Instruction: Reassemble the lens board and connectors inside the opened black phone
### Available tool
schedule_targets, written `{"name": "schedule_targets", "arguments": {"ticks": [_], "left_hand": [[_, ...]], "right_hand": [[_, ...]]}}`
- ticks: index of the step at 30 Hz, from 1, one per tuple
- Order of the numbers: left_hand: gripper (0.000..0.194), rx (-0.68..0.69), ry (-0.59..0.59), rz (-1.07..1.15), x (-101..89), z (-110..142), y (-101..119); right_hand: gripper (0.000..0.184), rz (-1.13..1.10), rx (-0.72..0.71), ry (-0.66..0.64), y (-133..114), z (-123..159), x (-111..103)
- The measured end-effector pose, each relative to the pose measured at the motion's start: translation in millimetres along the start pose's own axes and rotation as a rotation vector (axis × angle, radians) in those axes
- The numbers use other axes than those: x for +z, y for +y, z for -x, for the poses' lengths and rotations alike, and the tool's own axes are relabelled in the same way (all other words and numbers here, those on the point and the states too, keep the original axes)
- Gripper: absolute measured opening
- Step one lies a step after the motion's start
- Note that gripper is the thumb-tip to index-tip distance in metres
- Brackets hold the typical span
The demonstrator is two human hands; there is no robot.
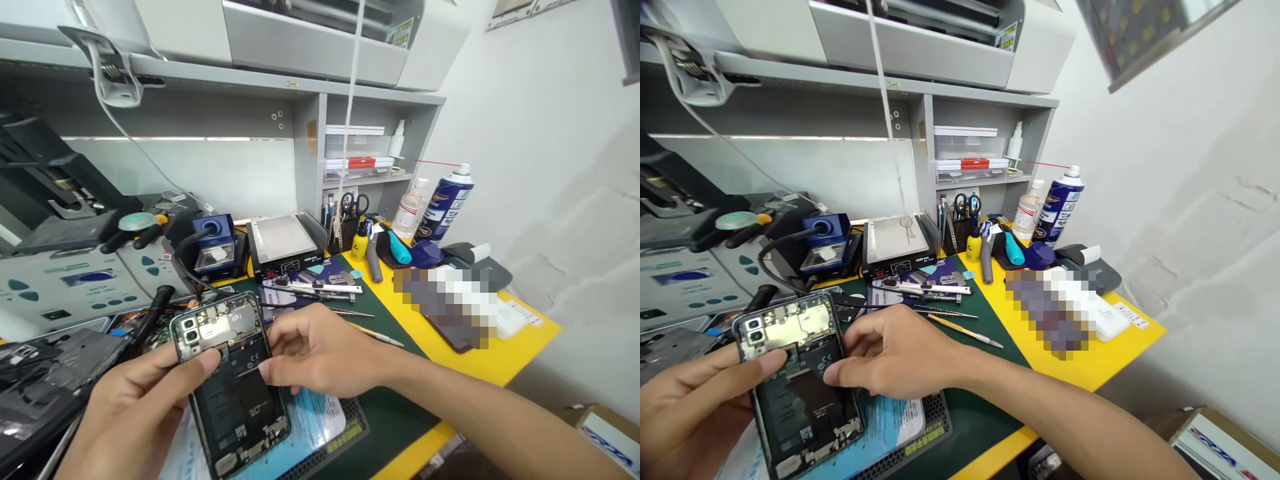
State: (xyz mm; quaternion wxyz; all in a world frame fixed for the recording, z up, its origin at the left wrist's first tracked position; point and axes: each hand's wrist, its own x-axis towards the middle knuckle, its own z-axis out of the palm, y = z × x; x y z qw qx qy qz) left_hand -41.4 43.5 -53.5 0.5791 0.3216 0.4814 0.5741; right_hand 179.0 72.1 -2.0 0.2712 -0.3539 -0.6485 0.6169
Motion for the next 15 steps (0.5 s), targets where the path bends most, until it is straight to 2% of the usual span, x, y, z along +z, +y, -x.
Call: {"name": "schedule_targets", "arguments": {"ticks": [4, 7, 10, 15], "left_hand": [[0.032, 0.008, -0.011, -0.012, 4.9, -2, 1], [0.022, 0.019, -0.079, -0.074, 11.2, -1, 7], [0.013, 0.117, -0.11, -0.188, 14.7, 3, 14], [0.017, 0.143, -0.222, -0.189, 15.7, 6, 19]], "right_hand": [[0.04, -0.007, 0.012, -0.009, -2, 0, 0], [0.033, 0.002, 0.018, -0.019, -4, -1, 2], [0.025, 0.014, 0.037, -0.03, -3, -3, 2], [0.028, 0.047, 0.056, -0.059, 2, -8, 0]]}}
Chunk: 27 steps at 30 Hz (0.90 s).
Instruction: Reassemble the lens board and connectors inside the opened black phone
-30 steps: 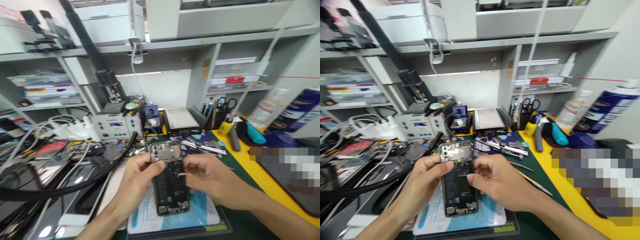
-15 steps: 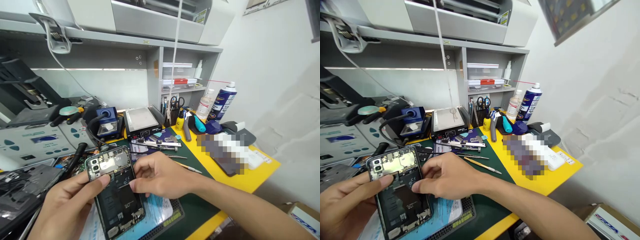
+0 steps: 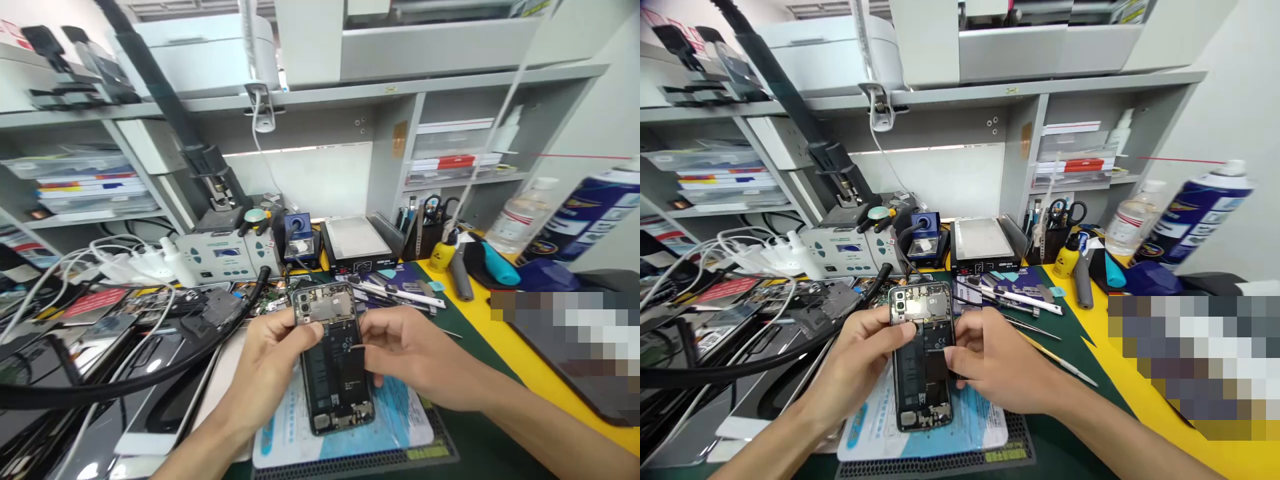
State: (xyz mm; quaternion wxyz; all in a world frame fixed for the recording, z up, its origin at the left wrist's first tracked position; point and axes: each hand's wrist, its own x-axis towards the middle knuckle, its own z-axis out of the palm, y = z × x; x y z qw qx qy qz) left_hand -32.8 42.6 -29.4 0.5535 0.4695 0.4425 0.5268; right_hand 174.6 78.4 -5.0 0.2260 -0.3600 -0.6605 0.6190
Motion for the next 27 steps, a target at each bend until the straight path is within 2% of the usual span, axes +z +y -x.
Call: {"name": "schedule_targets", "arguments": {"ticks": [9, 13, 16, 19, 23, 24, 25, 27], "left_hand": [[0.013, 0.003, -0.093, 0.102, -1.1, 0, 2], [0.015, -0.055, 0.004, 0.181, 5.3, -1, 3], [0.022, -0.061, 0.068, 0.255, 11.8, -4, 3], [0.019, -0.066, 0.002, 0.284, 10.7, -8, 7], [0.016, -0.095, -0.196, 0.245, -11.0, -11, 19], [0.029, -0.113, -0.248, 0.206, -18.6, -10, 22], [0.05, -0.115, -0.293, 0.137, -26.0, -8, 24], [0.09, 0.066, -0.337, -0.184, -37.9, -3, 28]], "right_hand": [[0.029, -0.034, 0.004, -0.044, -2, 0, -1], [0.028, -0.072, 0.015, -0.03, -1, -5, -1], [0.026, -0.111, 0.016, 0.087, 1, -10, -1], [0.023, -0.16, 0.003, 0.165, 3, -13, -3], [0.022, -0.237, 0.047, 0.148, 0, -12, -12], [0.02, -0.243, 0.074, 0.128, -1, -12, -15], [0.019, -0.243, 0.098, 0.106, -2, -11, -17], [0.015, -0.23, 0.126, 0.057, -4, -11, -20]]}}
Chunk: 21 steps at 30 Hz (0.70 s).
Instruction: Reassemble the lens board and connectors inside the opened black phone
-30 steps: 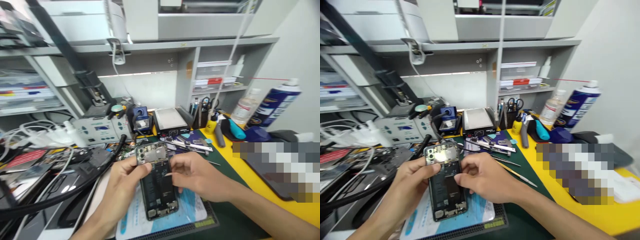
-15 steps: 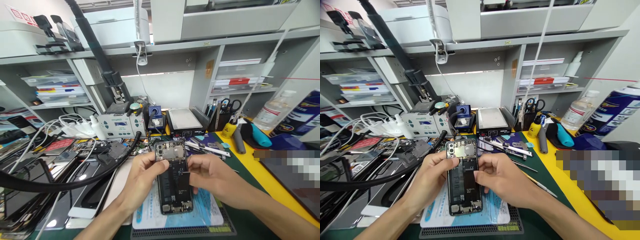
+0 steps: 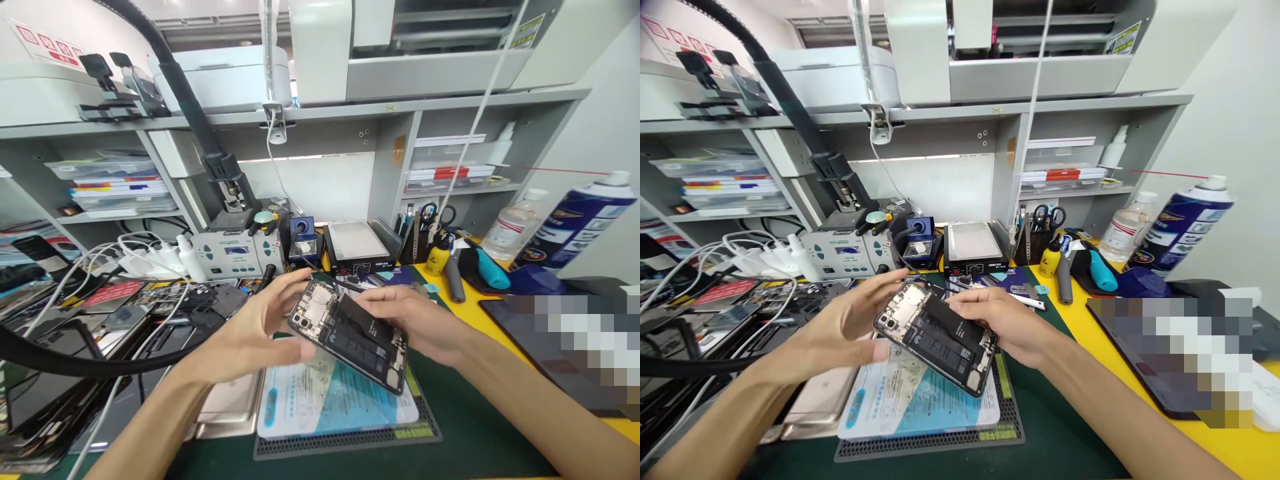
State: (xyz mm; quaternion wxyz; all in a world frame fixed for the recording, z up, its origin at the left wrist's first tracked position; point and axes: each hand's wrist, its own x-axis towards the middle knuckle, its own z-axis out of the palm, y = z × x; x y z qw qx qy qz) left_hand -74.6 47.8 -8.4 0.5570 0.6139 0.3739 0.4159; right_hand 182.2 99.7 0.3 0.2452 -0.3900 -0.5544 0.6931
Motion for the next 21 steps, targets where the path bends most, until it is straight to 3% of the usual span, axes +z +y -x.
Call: {"name": "schedule_targets", "arguments": {"ticks": [2, 8, 15, 21], "left_hand": [[0.106, 0.054, -0.002, -0.282, -4.0, 8, 2], [0.087, 0.087, 0.004, -0.722, -4.4, 19, 10], [0.1, 0.151, 0.021, -0.851, -15.7, 33, -7], [0.103, 0.12, 0.013, -0.873, -17.0, 41, -16]], "right_hand": [[0.013, 0.021, 0.014, -0.037, -1, -1, -1], [0.013, 0.127, 0.045, -0.096, 2, -7, 1], [0.018, 0.325, -0.019, -0.128, -2, -14, 7], [0.042, 0.503, -0.285, -0.041, -3, -4, 23]]}}
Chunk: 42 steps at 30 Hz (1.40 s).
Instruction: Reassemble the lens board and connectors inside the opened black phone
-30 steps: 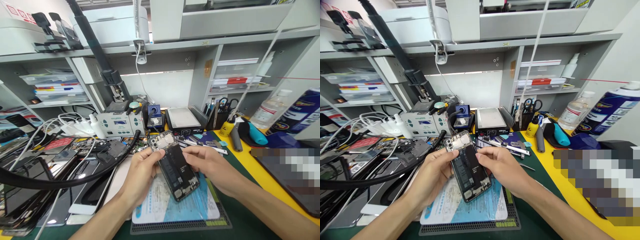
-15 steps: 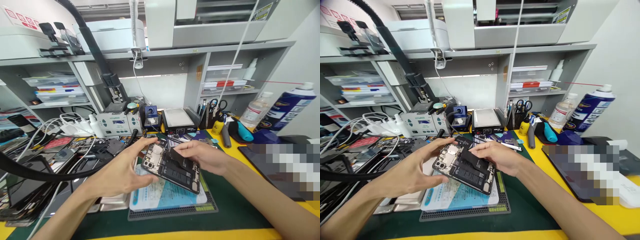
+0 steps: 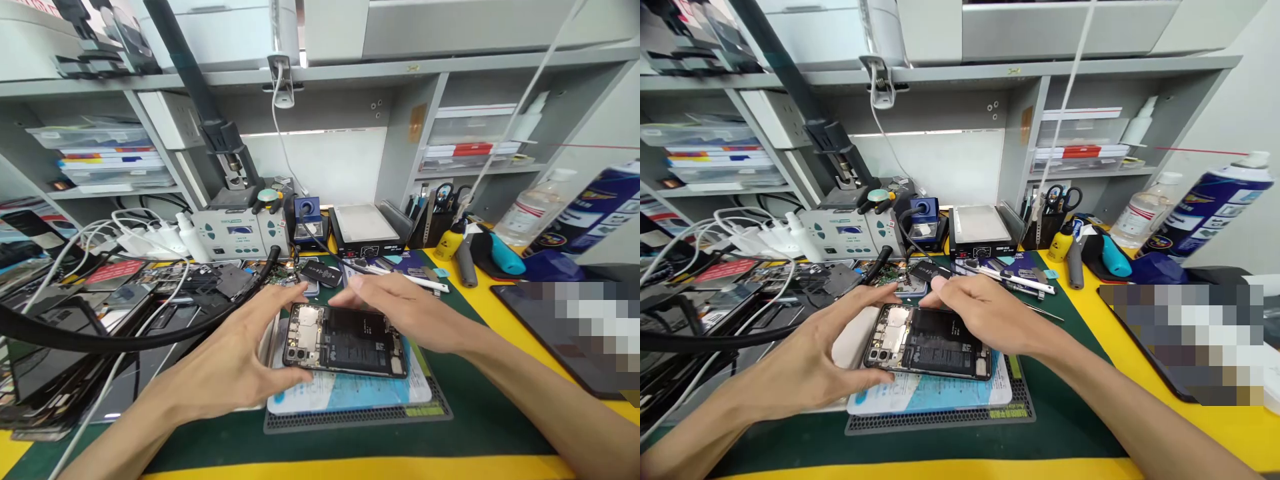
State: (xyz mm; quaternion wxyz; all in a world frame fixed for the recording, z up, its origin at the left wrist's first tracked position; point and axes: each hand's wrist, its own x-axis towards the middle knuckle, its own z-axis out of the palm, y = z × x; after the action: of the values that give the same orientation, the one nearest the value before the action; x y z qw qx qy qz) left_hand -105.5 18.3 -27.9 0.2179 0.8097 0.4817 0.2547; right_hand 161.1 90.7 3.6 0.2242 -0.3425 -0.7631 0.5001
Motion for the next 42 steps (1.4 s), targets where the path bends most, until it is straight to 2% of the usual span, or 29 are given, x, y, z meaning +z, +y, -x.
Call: {"name": "schedule_targets", "arguments": {"ticks": [5, 9, 11, 14, 16, 19, 26, 34, 38, 42], "left_hand": [[0.104, -0.029, 0.006, 0.008, 2.5, 2, -3], [0.101, 0.019, 0.053, -0.014, 5.4, 5, -3], [0.1, 0.052, 0.075, -0.037, 6.6, 6, -2], [0.1, 0.094, 0.101, -0.074, 7.6, 6, 0], [0.1, 0.114, 0.11, -0.086, 7.8, 6, 1], [0.1, 0.141, 0.122, -0.094, 7.9, 6, 3], [0.1, 0.213, 0.186, -0.067, 9.0, 8, 3], [0.098, 0.22, 0.19, -0.081, 8.3, 8, 5], [0.097, 0.209, 0.171, -0.091, 7.4, 9, 5], [0.096, 0.178, 0.195, -0.098, 9.6, 9, 1]], "right_hand": [[0.051, -0.121, -0.158, 0.008, -2, 7, -3], [0.063, -0.202, -0.175, -0.027, -7, 14, -12], [0.052, -0.064, -0.171, -0.039, -13, 18, -11], [0.019, 0.283, -0.151, -0.015, -24, 25, -1], [0.029, 0.438, -0.147, 0.023, -29, 30, 8], [0.043, 0.521, -0.156, 0.031, -29, 35, 17], [0.038, 0.511, -0.135, 0.063, -19, 34, 22], [0.038, 0.493, -0.148, 0.029, -29, 34, 26], [0.043, 0.464, -0.132, 0.009, -34, 31, 23], [0.051, 0.425, -0.178, -0.006, -35, 27, 17]]}}
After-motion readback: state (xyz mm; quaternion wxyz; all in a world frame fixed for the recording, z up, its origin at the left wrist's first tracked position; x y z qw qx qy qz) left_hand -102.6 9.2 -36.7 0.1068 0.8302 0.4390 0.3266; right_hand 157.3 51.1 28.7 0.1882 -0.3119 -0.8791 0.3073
